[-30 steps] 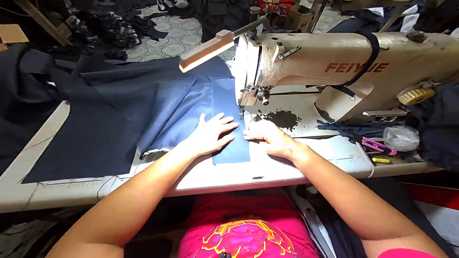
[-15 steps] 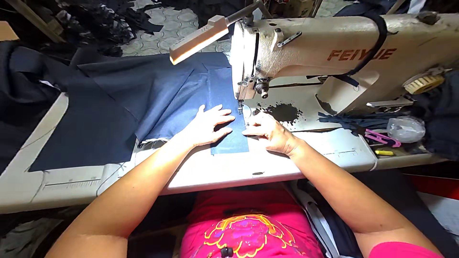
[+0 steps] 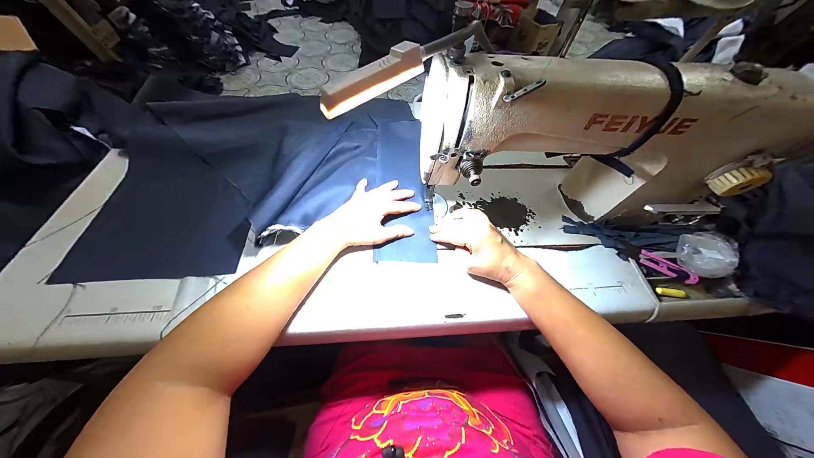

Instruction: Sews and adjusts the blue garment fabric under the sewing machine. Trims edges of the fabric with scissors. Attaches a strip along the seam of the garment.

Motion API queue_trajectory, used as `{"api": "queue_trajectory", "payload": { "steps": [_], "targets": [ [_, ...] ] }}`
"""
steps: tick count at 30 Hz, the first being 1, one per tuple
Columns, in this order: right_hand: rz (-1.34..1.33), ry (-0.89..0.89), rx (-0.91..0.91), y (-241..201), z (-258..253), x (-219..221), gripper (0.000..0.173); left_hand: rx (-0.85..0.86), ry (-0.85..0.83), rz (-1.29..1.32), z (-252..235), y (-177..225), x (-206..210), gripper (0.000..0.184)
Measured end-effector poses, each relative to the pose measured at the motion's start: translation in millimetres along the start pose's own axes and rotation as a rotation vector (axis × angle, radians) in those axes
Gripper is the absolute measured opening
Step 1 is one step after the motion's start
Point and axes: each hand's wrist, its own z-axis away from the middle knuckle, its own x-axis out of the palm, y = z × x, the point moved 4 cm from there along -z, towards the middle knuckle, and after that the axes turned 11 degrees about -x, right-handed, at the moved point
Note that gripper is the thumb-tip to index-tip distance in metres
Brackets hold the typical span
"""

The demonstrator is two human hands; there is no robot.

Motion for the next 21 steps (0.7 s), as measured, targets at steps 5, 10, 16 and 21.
{"api": "queue_trajectory", "payload": {
  "steps": [5, 10, 16, 21],
  "targets": [
    [0.055, -0.181, 0.221, 2, -8, 0, 0.044, 0.05, 0.071, -0.045, -14, -1, -6, 0.049],
    [0.096, -0.218, 0.274, 0, -11, 0, 0.04, 0.052, 0.06, 0.035, 9, 28, 8, 0.035],
    [0.164, -0.287, 0.363, -3, -12, 1, 0.048, -0.007, 0.064, 0.08, -13, 13, 4, 0.037],
    [0.151, -0.228, 0.341, -3, -11, 0, 0.042, -0.001, 0.077, 0.095, -39, -6, -3, 0.036]
  ]
}}
